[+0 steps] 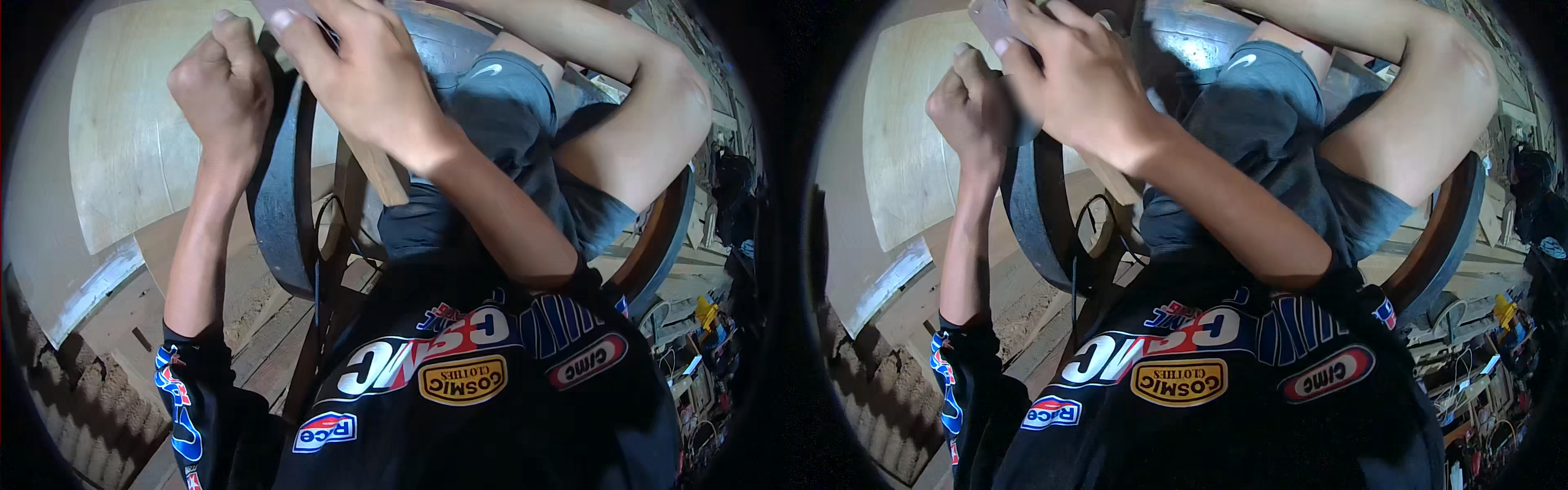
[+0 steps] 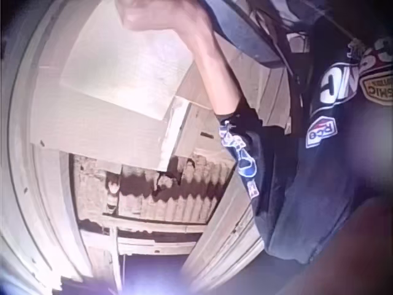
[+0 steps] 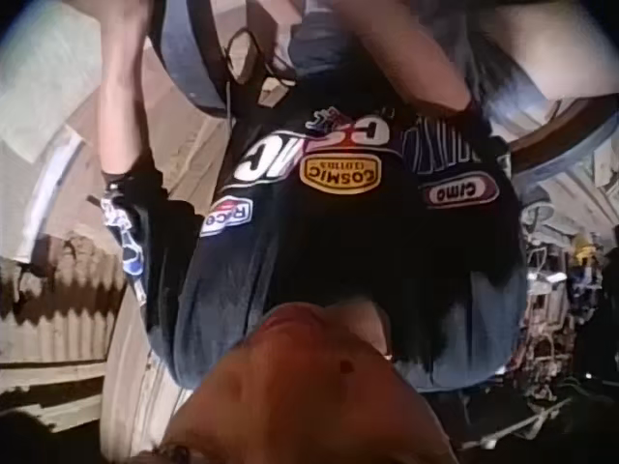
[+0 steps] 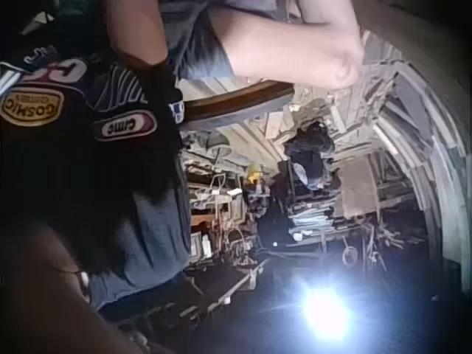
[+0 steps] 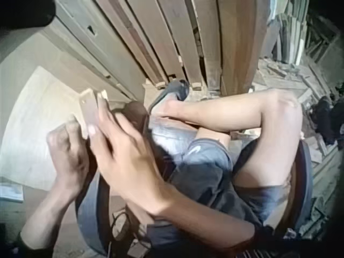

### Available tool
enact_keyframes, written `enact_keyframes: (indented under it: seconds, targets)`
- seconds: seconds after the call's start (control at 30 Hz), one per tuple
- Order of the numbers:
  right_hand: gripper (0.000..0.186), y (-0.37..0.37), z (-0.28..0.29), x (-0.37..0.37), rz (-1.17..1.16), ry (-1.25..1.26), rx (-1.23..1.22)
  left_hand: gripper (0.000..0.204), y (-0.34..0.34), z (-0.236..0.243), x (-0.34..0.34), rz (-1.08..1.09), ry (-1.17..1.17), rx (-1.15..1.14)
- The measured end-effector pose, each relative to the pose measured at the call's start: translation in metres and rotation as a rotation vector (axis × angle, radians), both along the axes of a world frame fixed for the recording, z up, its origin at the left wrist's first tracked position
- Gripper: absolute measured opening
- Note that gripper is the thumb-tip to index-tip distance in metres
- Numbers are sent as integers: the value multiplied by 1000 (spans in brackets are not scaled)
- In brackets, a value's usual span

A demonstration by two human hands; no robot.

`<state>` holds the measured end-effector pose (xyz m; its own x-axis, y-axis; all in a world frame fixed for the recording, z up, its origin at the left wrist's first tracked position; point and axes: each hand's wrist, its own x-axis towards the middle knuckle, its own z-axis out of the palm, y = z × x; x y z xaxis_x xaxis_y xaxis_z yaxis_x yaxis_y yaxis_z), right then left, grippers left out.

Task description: Manually sawing and sanding wood pieces in a workshop.

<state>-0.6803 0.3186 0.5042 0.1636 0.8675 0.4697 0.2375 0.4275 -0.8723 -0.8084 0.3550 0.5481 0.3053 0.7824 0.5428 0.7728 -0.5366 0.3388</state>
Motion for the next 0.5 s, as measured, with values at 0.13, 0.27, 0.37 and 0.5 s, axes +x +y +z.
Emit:
enact_keyframes:
  seconds: [0.13, 0.27, 0.37, 0.5]
  targets:
    - [47, -61, -8, -7, -15, 206, -87, 46, 5, -7, 1, 7, -26, 32]
    - [44, -2, -5, -3, 22, 17, -52, 47, -5, 0, 0, 18, -54, -21]
    - [42, -71, 6, -12, -36, 241, -119, 44, -2, -2, -7, -110, 166, 61]
    - [45, 0, 3, 8, 67, 7, -113, 44, -3, 3, 3, -40, 17, 6]
